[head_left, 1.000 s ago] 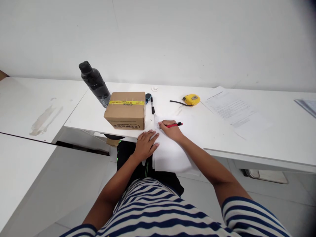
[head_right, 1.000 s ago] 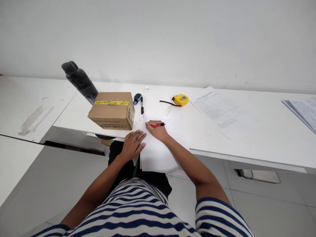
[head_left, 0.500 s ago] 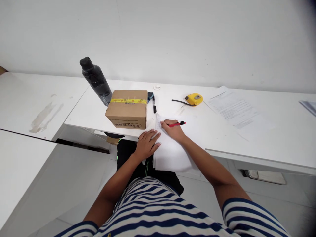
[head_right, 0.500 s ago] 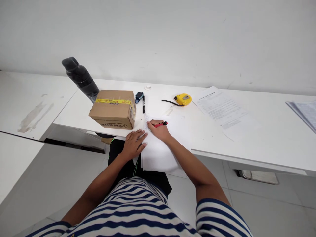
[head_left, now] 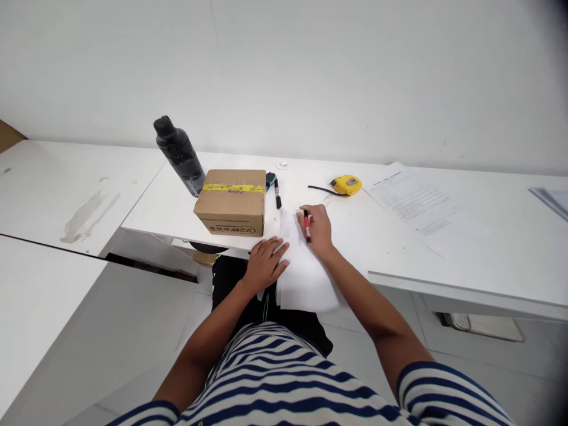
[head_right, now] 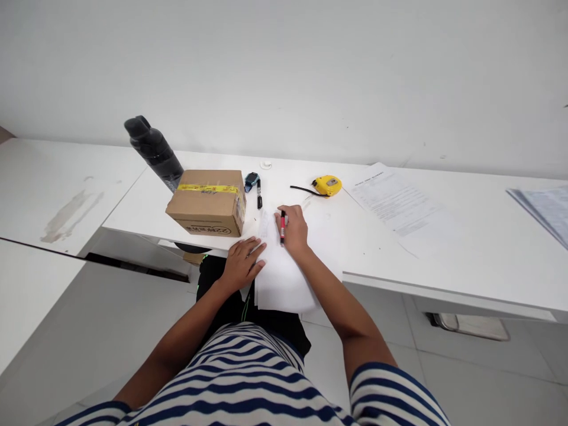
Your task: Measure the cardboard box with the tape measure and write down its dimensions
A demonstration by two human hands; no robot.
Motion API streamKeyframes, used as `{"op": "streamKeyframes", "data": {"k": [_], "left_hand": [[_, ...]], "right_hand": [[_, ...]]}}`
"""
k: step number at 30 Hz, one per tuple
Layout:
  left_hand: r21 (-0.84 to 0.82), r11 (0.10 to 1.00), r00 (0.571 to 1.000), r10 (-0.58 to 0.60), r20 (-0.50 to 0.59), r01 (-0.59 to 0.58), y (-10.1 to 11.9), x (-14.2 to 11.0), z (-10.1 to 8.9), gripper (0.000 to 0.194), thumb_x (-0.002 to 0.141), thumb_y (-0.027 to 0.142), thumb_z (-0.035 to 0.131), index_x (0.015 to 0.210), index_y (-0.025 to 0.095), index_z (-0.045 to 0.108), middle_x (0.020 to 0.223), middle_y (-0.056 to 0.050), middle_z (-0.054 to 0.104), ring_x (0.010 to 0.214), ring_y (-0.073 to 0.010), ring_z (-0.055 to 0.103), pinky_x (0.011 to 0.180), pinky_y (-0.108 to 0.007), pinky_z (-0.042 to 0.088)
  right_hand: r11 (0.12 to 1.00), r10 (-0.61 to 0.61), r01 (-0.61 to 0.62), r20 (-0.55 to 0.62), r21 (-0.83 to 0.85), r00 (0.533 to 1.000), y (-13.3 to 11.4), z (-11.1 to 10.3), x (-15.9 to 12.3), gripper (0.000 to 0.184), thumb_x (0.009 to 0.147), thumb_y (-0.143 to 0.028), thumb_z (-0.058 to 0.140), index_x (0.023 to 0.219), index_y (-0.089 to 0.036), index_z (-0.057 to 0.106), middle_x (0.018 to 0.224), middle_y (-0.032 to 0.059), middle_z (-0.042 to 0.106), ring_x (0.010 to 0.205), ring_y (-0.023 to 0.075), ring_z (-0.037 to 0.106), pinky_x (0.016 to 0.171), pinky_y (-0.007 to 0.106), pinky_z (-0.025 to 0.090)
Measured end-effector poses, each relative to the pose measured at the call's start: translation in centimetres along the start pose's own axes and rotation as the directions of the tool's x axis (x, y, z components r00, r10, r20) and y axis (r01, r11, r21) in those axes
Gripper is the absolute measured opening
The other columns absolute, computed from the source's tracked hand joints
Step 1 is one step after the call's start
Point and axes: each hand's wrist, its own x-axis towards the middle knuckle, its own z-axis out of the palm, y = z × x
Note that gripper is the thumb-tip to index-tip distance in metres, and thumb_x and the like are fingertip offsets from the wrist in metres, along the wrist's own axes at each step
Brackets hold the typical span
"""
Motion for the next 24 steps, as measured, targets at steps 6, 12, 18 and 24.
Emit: {"op": "streamKeyframes", "data": {"k": [6,12,18,24], "left_hand": [[-0.065,0.997,0.997,0.038,-0.065,-0.043,0.2,-0.1,-1.3,0.05,0.097,0.037,0.049,0.143,0.02,0.048,0.137,-0.012,0.061,0.132,-0.0241,0.052,0.111,-0.043,0.038],[-0.016,0.984,0.849,0.145,-0.509,-0.177,-0.2,1.0,-9.9,0.049,0.09,0.022,0.059,0.138,0.024,0.05,0.115,-0.01,0.068,0.109,-0.0205,0.062,0.095,-0.034,0.048],[-0.324,0.852,0.571,-0.518,-0.637,0.411,-6.2,3.4,-16.5,0.053,0.085,0.037,0.066,0.134,0.02,0.054,0.14,-0.015,0.05,0.136,-0.0294,0.042,0.114,-0.047,0.032],[-0.868,0.251,0.585,-0.809,0.055,0.428,-11.0,4.0,-14.9,0.067,0.081,0.044,0.069,0.139,0.014,0.05,0.134,-0.017,0.06,0.118,-0.0279,0.06,0.103,-0.042,0.046]], "right_hand": [[0.98,0.098,-0.108,-0.067,-0.165,0.993,1.5,-1.0,2.3,0.064,0.088,-0.029,0.038,0.15,-0.016,0.026,0.128,0.0167,0.054,0.1,0.0264,0.061,0.081,0.041,0.051],[0.765,0.471,-0.523,-0.226,-0.375,0.852,5.3,-5.3,8.3,0.071,0.085,-0.051,0.048,0.143,-0.011,0.038,0.148,0.0243,0.038,0.134,0.039,0.037,0.105,0.055,0.035],[0.664,0.663,-0.652,-0.116,-0.364,0.74,6.6,-5.9,11.2,0.068,0.081,-0.067,0.052,0.123,-0.015,0.058,0.134,0.026,0.052,0.132,0.0395,0.042,0.107,0.055,0.031],[0.688,0.666,-0.667,-0.115,-0.286,0.737,5.3,-5.1,12.1,0.054,0.088,-0.055,0.05,0.118,-0.01,0.056,0.123,0.0316,0.058,0.123,0.0429,0.051,0.098,0.057,0.037]]}}
